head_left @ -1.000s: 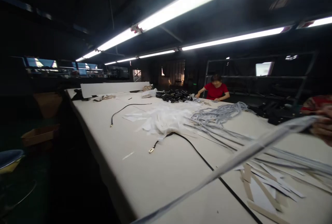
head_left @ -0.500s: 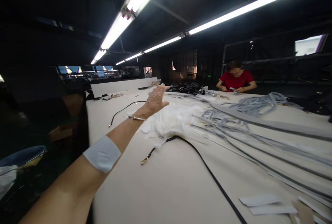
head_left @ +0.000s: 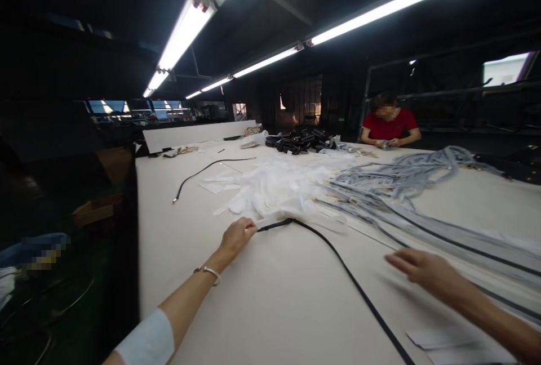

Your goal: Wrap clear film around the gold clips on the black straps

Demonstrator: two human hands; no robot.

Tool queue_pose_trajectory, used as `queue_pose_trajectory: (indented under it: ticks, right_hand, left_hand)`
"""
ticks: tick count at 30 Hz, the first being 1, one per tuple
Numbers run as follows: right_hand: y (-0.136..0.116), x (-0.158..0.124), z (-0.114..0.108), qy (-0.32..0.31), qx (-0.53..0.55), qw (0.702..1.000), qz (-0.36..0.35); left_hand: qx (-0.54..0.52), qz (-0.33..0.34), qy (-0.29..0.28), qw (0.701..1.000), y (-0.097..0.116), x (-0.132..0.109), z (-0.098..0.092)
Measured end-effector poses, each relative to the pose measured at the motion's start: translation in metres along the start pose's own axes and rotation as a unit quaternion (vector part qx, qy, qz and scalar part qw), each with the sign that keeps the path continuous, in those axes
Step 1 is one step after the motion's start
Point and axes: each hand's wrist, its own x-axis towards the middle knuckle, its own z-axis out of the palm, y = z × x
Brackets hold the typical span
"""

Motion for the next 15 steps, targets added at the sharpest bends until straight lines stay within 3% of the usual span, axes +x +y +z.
queue_pose_trajectory:
  ticks: [3, 6, 8, 11, 15]
  right_hand:
    - [-0.016, 0.037, 0.068, 0.065, -0.116, 0.990, 0.045]
    - [-0.031, 0.053, 0.108, 0.079, -0.189, 0.978, 0.027]
    - [-0.037, 0.050, 0.115, 0.075, -0.206, 0.975, 0.029]
    - [-0.033, 0.027, 0.113, 0.065, -0.241, 0.968, 0.042]
    - [0.009, -0.031, 0.099, 0.036, -0.281, 0.956, 0.074]
  left_hand:
    - [-0.051, 0.001, 0.031, 0.998, -0.005, -0.002, -0.023]
    - [-0.088, 0.014, 0.034, 0.995, -0.016, -0.005, -0.041]
    - [-0.102, 0.024, 0.018, 0.994, -0.023, -0.006, -0.040]
    - [-0.108, 0.030, -0.016, 0.994, -0.025, -0.002, -0.017]
    - [-0.139, 0.023, -0.031, 0.990, -0.014, 0.009, 0.021]
